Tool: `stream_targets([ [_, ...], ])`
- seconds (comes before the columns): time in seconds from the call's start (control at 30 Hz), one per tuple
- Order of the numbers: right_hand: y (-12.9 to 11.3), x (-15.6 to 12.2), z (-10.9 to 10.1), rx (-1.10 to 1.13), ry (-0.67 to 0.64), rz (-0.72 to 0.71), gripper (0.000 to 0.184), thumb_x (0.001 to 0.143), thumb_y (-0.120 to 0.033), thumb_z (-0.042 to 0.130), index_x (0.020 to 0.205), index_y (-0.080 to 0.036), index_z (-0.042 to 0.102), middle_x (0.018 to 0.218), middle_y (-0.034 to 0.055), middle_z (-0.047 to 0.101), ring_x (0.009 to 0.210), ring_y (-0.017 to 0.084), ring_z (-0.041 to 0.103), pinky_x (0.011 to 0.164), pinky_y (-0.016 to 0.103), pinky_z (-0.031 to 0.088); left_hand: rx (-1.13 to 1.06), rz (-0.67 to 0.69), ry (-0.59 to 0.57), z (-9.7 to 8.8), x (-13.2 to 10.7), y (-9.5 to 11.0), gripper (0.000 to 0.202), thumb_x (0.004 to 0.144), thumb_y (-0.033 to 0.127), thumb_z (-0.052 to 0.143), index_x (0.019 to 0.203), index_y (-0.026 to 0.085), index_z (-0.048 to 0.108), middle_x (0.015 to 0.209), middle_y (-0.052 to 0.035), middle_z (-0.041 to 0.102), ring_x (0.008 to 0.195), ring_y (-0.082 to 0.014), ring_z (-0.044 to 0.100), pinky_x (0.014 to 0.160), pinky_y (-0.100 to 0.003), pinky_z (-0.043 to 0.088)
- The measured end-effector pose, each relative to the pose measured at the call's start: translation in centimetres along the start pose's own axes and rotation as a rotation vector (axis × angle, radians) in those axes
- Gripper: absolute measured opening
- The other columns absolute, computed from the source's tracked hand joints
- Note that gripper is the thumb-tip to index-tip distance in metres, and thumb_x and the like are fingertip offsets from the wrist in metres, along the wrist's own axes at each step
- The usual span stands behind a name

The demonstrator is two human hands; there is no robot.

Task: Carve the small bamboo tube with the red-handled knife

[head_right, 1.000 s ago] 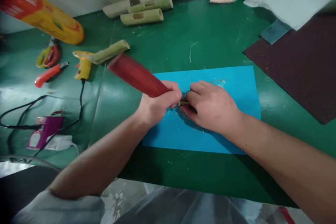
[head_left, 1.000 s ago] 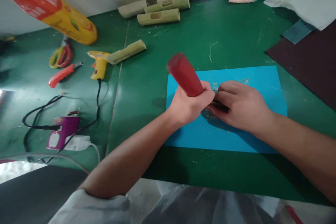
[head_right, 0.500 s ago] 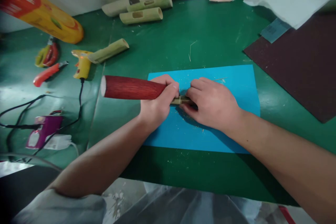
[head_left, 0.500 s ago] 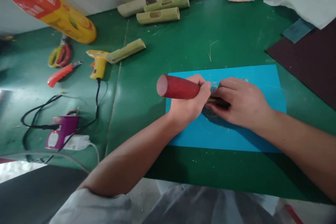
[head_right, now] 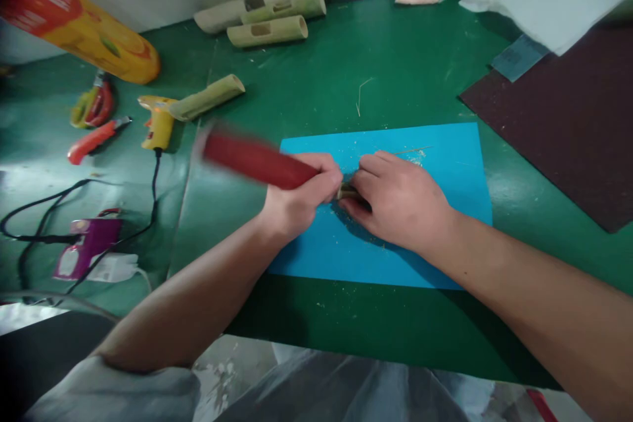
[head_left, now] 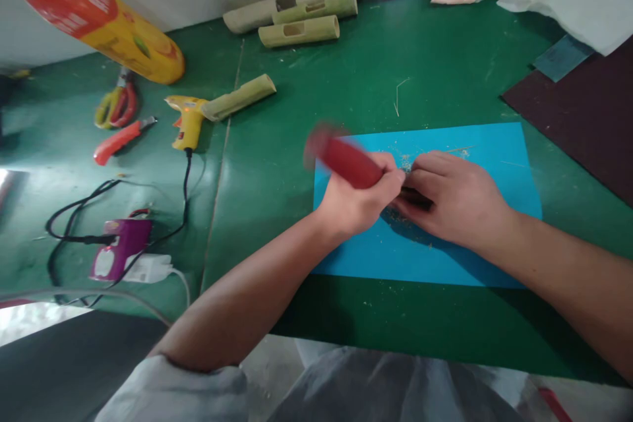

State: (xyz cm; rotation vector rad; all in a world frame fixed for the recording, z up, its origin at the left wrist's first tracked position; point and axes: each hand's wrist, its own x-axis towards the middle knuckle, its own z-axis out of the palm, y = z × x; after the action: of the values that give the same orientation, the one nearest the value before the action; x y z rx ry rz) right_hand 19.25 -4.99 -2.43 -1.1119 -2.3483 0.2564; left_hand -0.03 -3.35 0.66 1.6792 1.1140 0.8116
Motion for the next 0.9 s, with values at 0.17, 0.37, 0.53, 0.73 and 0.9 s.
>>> stream_targets([
  [0.17,0.3,0.1,-0.2,0.013,-0.085,0.058,0.034,0.106,-0.042,0.062,0.086,-0.019,0.077,0.082,0.0081,0.069,0.081,0.022,0.059,0.068,0.037,0.035,-0.059,-0.026,0.137,0.4,0.1,-0.2,0.033,0.083,0.033,0.061,0.055,0.023,0.047,0.054,0.0024,0.046,0.055,-0.0117,0.042,0.057,-0.031,0.040],
  [0.37,0.2,0.2,-0.2,-0.005,-0.100,0.081,0.030,0.103,-0.041,0.065,0.088,-0.019,0.078,0.085,0.0093,0.070,0.083,0.024,0.062,0.067,0.037,0.034,-0.047,0.034,0.219,1.0,0.4,-1.1,0.034,0.090,0.035,0.065,0.061,0.023,0.052,0.060,0.0025,0.052,0.060,-0.0120,0.049,0.062,-0.030,0.045],
  [0.53,0.0,0.2,-0.1,-0.019,-0.082,0.092,0.033,0.104,-0.042,0.063,0.084,-0.019,0.076,0.082,0.0080,0.068,0.080,0.022,0.058,0.067,0.036,0.032,0.017,0.064,0.191,0.8,0.2,-0.9,0.035,0.094,0.033,0.066,0.063,0.023,0.052,0.062,0.0021,0.054,0.061,-0.0124,0.052,0.061,-0.030,0.045],
  [0.73,-0.1,0.1,-0.1,-0.024,-0.038,0.092,0.035,0.106,-0.038,0.058,0.078,-0.020,0.070,0.081,0.0072,0.065,0.078,0.020,0.052,0.066,0.037,0.027,0.032,0.092,0.122,0.4,-0.2,-1.0,0.048,0.098,0.060,0.066,0.068,0.024,0.058,0.066,-0.0006,0.063,0.064,-0.0152,0.058,0.059,-0.033,0.047],
  [0.9,0.1,0.1,0.0,-0.017,-0.055,0.086,0.035,0.105,-0.042,0.060,0.083,-0.019,0.074,0.081,0.0063,0.065,0.079,0.020,0.054,0.067,0.035,0.029,0.135,0.197,0.153,0.0,-0.7,-2.0,0.051,0.107,0.060,0.051,0.074,0.024,0.064,0.071,-0.0012,0.068,0.067,-0.0169,0.062,0.062,-0.036,0.045],
])
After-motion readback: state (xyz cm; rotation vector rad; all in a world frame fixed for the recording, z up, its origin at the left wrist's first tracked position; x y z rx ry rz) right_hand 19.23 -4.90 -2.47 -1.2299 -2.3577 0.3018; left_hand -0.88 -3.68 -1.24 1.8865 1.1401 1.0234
